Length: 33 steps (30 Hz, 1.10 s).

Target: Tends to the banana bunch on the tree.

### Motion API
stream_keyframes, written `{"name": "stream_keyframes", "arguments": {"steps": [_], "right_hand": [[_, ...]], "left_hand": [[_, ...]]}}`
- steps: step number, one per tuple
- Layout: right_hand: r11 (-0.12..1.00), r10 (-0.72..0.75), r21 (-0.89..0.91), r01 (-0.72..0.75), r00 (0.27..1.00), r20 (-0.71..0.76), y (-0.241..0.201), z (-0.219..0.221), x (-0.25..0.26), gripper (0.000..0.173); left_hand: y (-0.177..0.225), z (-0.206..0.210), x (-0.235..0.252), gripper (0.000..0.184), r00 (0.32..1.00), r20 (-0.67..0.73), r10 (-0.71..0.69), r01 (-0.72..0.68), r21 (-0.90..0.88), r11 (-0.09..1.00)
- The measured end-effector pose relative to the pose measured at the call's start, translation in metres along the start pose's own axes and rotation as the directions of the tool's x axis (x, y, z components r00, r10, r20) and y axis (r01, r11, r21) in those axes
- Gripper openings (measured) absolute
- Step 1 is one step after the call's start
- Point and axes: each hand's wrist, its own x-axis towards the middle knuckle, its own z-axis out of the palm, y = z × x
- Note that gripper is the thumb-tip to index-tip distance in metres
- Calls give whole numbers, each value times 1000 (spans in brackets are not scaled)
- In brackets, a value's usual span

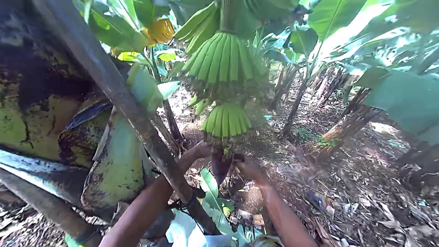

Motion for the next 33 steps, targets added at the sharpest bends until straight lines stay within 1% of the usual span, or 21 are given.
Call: {"name": "stream_keyframes", "arguments": {"steps": [2, 4, 5, 6, 7, 9, 10, 11, 13, 15, 16, 17, 18, 20, 22, 24, 26, 28, 30, 32, 33], "right_hand": [[993, -18, 105, 45, 969, -245, -24, -37, 13, 37], [982, -64, 133, 131, 905, -420, -50, -72, 32, 37], [983, -119, 77, 167, 899, -422, -62, -84, 41, 41], [980, -192, -31, 194, 912, -363, -71, -92, 49, 54], [962, -248, -178, 207, 935, -253, -78, -97, 56, 78], [869, -270, -440, 225, 962, -42, -86, -93, 72, 121], [822, -278, -511, 250, 960, 23, -86, -87, 81, 131], [807, -295, -517, 285, 953, 65, -90, -80, 85, 130], [859, -325, -412, 305, 945, 23, -101, -61, 77, 103], [950, -154, -290, 116, 982, -112, -109, -46, 54, 66], [954, -84, -295, 42, 988, -128, -109, -42, 51, 59], [927, -86, -374, 39, 990, -111, -109, -42, 52, 54], [854, -98, -517, 61, 994, -45, -112, -47, 58, 51], [571, -89, -809, 143, 990, 112, -118, -63, 77, 44], [323, 83, -927, 189, 970, 227, -140, -76, 80, 40], [212, 260, -951, 226, 925, 278, -139, -93, 92, 43], [310, 396, -939, 152, 877, 273, -117, -117, 117, 49], [582, 373, -813, -20, 895, 244, -115, -140, 137, 58], [878, 266, -452, -158, 946, 185, -119, -148, 159, 67], [972, 200, -158, -176, 968, 152, -113, -137, 189, 66], [988, 156, -46, -150, 965, 210, -119, -127, 194, 59]], "left_hand": [[-1, -6, -1, 40, 999, 18, -30, 29, 63, 998], [1, -11, -4, 41, 993, 78, -84, 75, 106, 992], [0, -12, -4, 41, 990, 101, -96, 81, 140, 987], [-3, -11, -3, 41, 990, 107, -94, 75, 169, 983], [-6, -10, 0, 41, 990, 109, -88, 67, 187, 980], [-5, -11, 2, 43, 990, 87, -110, 99, 117, 988], [-4, -11, 2, 43, 990, 81, -114, 107, 84, 991], [-3, -11, 1, 42, 992, 79, -101, 97, 59, 994], [-8, -9, 2, 38, 1000, 14, -2, 2, -26, 1000], [-17, -2, 11, 40, 994, -66, 90, -97, -128, 987], [-19, -2, 11, 40, 992, -78, 96, -108, -164, 981], [-20, -2, 10, 39, 992, -88, 95, -110, -195, 974], [-21, -2, 7, 39, 991, -97, 88, -108, -217, 970], [-22, -5, 3, 41, 994, -98, 55, -73, -193, 978], [-14, -15, -1, 44, 998, -21, -65, 63, -111, 992], [-3, -26, -6, 47, 994, -7, -110, 108, -113, 988], [-13, -22, -3, 48, 997, -80, -16, 2, -171, 985], [-20, -18, 1, 48, 988, -126, 84, -112, -231, 966], [-12, -18, -1, 49, 990, -121, 73, -107, -305, 946], [2, -23, -9, 52, 998, -66, 10, -32, -353, 935], [5, -23, -11, 51, 999, -33, -33, 19, -353, 935]]}}
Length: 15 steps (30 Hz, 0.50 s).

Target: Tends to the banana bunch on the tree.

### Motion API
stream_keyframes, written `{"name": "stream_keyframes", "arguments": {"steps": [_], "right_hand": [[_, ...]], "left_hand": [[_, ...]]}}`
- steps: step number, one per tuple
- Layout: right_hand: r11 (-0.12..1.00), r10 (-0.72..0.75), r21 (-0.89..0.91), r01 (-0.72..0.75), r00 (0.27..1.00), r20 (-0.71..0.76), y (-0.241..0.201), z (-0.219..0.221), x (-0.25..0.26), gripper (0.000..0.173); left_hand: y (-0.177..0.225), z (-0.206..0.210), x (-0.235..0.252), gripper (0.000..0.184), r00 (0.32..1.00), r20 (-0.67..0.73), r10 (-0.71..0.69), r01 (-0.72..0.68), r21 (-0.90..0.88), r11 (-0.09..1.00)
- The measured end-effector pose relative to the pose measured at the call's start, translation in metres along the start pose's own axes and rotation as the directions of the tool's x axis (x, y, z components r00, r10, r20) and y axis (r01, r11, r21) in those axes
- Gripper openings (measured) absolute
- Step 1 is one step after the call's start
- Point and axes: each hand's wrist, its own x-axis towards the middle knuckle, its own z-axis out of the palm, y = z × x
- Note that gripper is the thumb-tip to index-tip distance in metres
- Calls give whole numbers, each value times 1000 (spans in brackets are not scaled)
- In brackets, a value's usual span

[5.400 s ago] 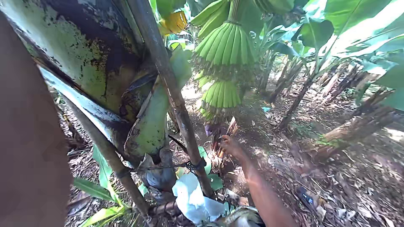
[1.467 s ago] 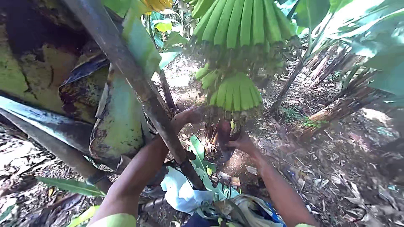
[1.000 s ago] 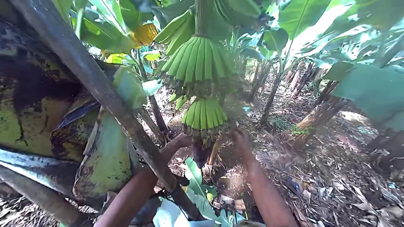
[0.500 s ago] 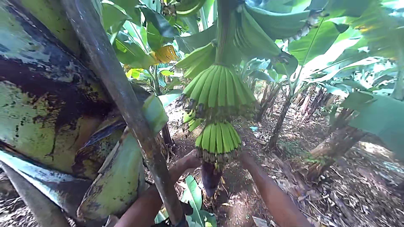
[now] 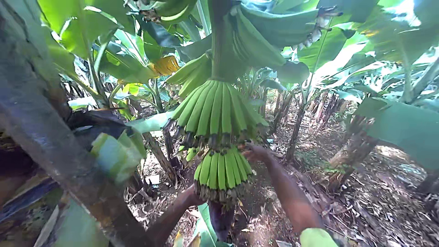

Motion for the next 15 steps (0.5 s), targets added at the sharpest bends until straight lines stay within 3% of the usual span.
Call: {"name": "stream_keyframes", "arguments": {"steps": [2, 4, 6, 8, 9, 13, 15], "right_hand": [[983, -99, 158, 88, 993, 63, -36, 36, -29, 46], [962, -177, 182, 204, 972, -156, -56, 84, -108, 32], [939, -341, -38, 341, 912, -226, -4, 94, -158, 43], [904, -357, -335, 265, 900, -251, 29, 93, -165, 51], [898, -343, -364, 246, 910, -232, 30, 93, -165, 52], [899, -358, -320, 298, 922, -147, -9, 91, -176, 50], [908, -355, -274, 317, 930, -99, -29, 76, -198, 46]], "left_hand": [[-15, 7, 5, 48, 1000, -1, -17, 17, 28, 999], [-18, 12, 6, 45, 1000, 3, 29, -29, 97, 995], [9, 8, -13, 41, 994, -11, -112, 112, 115, 987], [18, 6, -26, 39, 980, -37, -196, 198, 75, 977], [13, 6, -28, 38, 970, -50, -236, 239, 72, 968], [-4, 8, -23, 38, 887, -31, -460, 459, 151, 876], [-19, 11, -28, 35, 935, -60, -350, 348, -44, 937]]}}
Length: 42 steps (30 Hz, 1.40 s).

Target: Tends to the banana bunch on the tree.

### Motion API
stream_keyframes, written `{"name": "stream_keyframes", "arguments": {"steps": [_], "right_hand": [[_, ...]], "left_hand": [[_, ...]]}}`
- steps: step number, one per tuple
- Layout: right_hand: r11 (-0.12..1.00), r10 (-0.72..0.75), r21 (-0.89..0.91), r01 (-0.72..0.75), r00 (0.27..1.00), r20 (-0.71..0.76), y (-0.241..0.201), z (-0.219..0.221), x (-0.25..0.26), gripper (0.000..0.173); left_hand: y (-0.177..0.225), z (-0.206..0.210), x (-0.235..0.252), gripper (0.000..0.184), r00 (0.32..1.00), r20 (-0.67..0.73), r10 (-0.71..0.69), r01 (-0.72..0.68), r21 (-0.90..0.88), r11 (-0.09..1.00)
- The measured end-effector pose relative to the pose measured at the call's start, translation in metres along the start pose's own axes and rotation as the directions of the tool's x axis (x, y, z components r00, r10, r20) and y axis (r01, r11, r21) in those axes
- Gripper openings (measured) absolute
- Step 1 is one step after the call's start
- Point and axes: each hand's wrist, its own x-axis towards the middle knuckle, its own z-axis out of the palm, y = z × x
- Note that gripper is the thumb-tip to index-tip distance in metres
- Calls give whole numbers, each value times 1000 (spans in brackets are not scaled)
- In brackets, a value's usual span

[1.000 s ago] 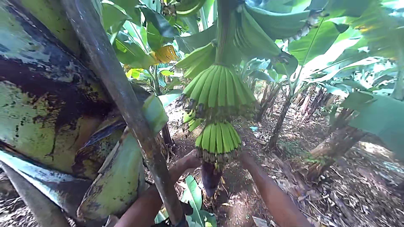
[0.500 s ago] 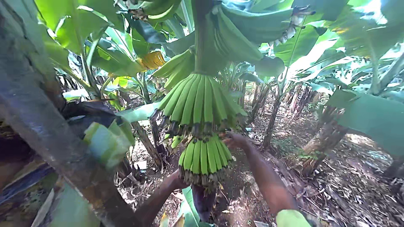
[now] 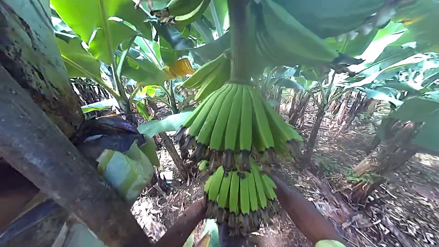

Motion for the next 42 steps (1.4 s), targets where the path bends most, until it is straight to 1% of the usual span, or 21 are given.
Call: {"name": "stream_keyframes", "arguments": {"steps": [2, 4, 5, 7, 8, 9, 12, 13, 15, 18, 20, 22, 24, 26, 29, 32, 34, 36, 38, 39, 42], "right_hand": [[993, 117, 6, -119, 986, 120, -67, -18, -10, 44], [947, 318, -131, -295, 922, 223, -147, -20, 3, 40], [946, 298, -203, -252, 923, 245, -159, -16, 9, 39], [966, 68, -257, -37, 991, 111, -123, 5, 19, 37], [878, 436, -282, -387, 889, 137, -138, 8, 39, 39], [879, 464, -171, -446, 882, 83, -102, 12, 65, 35], [966, 207, 178, -188, 974, -97, 30, 20, 99, 29], [960, 180, 238, -151, 977, -109, 43, 22, 94, 32], [850, 414, 373, -372, 909, -38, 21, 25, 77, 40], [757, 363, 598, -263, 931, -50, 68, 42, 76, 43], [745, 303, 636, -200, 951, -56, 94, 44, 83, 41], [839, 282, 521, -161, 946, -162, 100, 44, 91, 35], [975, 220, 100, -198, 921, -322, 91, 36, 96, 28], [921, 146, -300, -249, 933, -329, 79, 24, 91, 33], [887, 171, -395, -238, 965, -199, 74, 9, 70, 36], [930, 293, -229, -289, 956, -16, 59, -5, 49, 61], [973, 229, 8, -229, 973, -18, 41, -1, 43, 77], [969, 149, 196, -147, 989, 2, 19, 19, 51, 78], [946, 161, 285, -154, 987, 1, 2, 53, 69, 89], [945, 170, 287, -154, 985, -33, 1, 71, 80, 101], [975, 167, 175, -133, 967, -192, 5, 114, 106, 131]], "left_hand": [[-6, -3, -3, 35, 983, 1, 182, -178, -178, 968], [-2, -3, -6, 34, 958, 1, 285, -268, -337, 903], [3, -2, -7, 33, 950, 15, 311, -280, -400, 873], [6, -1, -9, 29, 939, 38, 343, -285, -476, 832], [3, 0, -11, 30, 932, 28, 362, -301, -496, 815], [4, 0, -12, 30, 921, 26, 388, -326, -490, 808], [20, -4, -3, 33, 849, 70, 524, -505, -188, 843], [28, -8, -5, 35, 853, 107, 511, -505, -76, 859], [44, -11, -13, 39, 895, 117, 431, -437, 27, 899], [45, -10, -12, 43, 927, 93, 365, -370, 54, 927], [30, -5, 10, 42, 933, 102, 345, -358, 157, 921], [22, -9, 19, 35, 975, 106, 194, -219, 335, 916], [9, -15, 27, 34, 994, 83, 68, -100, 498, 862], [-1, -29, 26, 34, 1000, -17, -3, 12, 560, 828], [15, -54, 0, 36, 973, -228, -27, 119, 398, 910], [10, -61, 3, 43, 866, -481, 136, -158, -4, 987], [10, -59, 18, 59, 881, -440, 172, -324, -298, 898], [20, -49, 32, 74, 918, -349, 191, -363, -536, 763], [30, -35, 42, 83, 934, -292, 207, -353, -652, 671], [33, -30, 47, 83, 934, -287, 211, -354, -681, 641], [32, -27, 58, 52, 928, -319, 193, -368, -706, 605]]}}
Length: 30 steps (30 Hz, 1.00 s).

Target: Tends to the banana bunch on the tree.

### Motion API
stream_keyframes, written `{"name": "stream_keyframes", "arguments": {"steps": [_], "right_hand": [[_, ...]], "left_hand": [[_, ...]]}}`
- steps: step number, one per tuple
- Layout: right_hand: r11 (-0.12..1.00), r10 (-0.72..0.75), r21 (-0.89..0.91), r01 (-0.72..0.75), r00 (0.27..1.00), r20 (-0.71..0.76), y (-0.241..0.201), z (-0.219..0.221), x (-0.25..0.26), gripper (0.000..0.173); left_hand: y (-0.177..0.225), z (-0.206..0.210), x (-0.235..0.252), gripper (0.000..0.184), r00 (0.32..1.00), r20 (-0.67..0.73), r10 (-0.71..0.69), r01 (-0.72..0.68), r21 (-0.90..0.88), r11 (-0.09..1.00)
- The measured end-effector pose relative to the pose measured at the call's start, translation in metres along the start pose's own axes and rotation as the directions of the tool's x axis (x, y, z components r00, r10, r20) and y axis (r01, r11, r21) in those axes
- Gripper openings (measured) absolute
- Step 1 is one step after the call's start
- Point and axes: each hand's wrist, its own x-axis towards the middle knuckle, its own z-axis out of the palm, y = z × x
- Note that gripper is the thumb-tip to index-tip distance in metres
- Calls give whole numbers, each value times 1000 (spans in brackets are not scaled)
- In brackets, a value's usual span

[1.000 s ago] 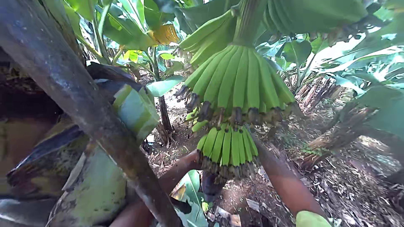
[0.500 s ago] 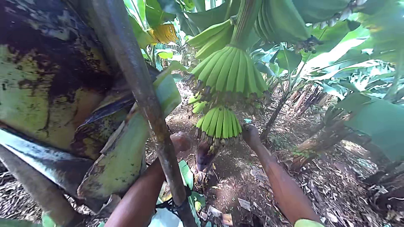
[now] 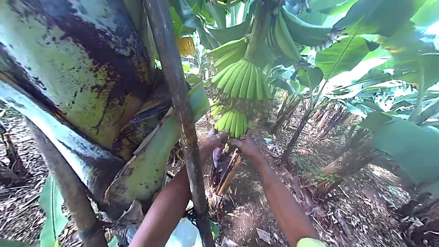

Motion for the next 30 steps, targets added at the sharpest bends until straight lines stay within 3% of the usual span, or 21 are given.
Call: {"name": "stream_keyframes", "arguments": {"steps": [2, 4, 6, 8, 11, 16, 17, 20, 22, 25, 27, 28, 30], "right_hand": [[996, -11, -93, 1, 994, -105, -1, 22, 6, 139], [982, -8, -186, -24, 986, -169, -9, 37, 7, 137], [974, -26, -228, -20, 980, -195, -10, 45, 8, 131], [964, -40, -266, -18, 977, -210, -12, 52, 6, 123], [932, -10, -352, -88, 964, -266, -14, 61, 6, 112], [770, -24, -621, -148, 966, -259, -17, 64, 5, 81], [717, -39, -686, -123, 976, -215, -22, 56, 3, 75], [547, -2, -837, 0, 1000, -1, -34, 11, 4, 56], [515, 19, -850, 110, 990, 140, -29, -28, 11, 45], [519, 34, -840, 159, 978, 206, 9, -69, 8, 39], [612, 54, -788, 62, 991, 120, 38, -86, -5, 42], [658, 68, -752, 16, 994, 81, 51, -91, -12, 48], [719, 121, -692, -61, 992, 38, 65, -91, -32, 80]], "left_hand": [[-1, -4, 1, 39, 999, -39, 0, 1, 40, 999], [-3, -11, 3, 43, 994, -111, 23, 9, 280, 960], [1, -19, 2, 52, 993, -106, 59, 9, 551, 835], [6, -27, -2, 45, 994, -44, 97, -37, 711, 703], [8, -37, -7, 31, 987, -12, 159, -80, 825, 560], [37, -37, -37, 37, 993, -12, 118, -33, 925, 378], [35, -37, -44, 37, 989, -53, 137, -8, 911, 413], [12, -48, -59, 31, 952, -222, 210, 32, 757, 653], [16, -54, -66, 36, 972, -209, 111, 87, 753, 652], [16, -47, -84, 36, 966, -156, 204, -5, 782, 624], [81, -8, -127, 28, 981, -193, 34, 115, 708, 697], [98, 3, -134, 25, 981, -193, -17, 154, 727, 669], [74, -18, -94, 32, 991, -35, -127, 98, 842, 530]]}}
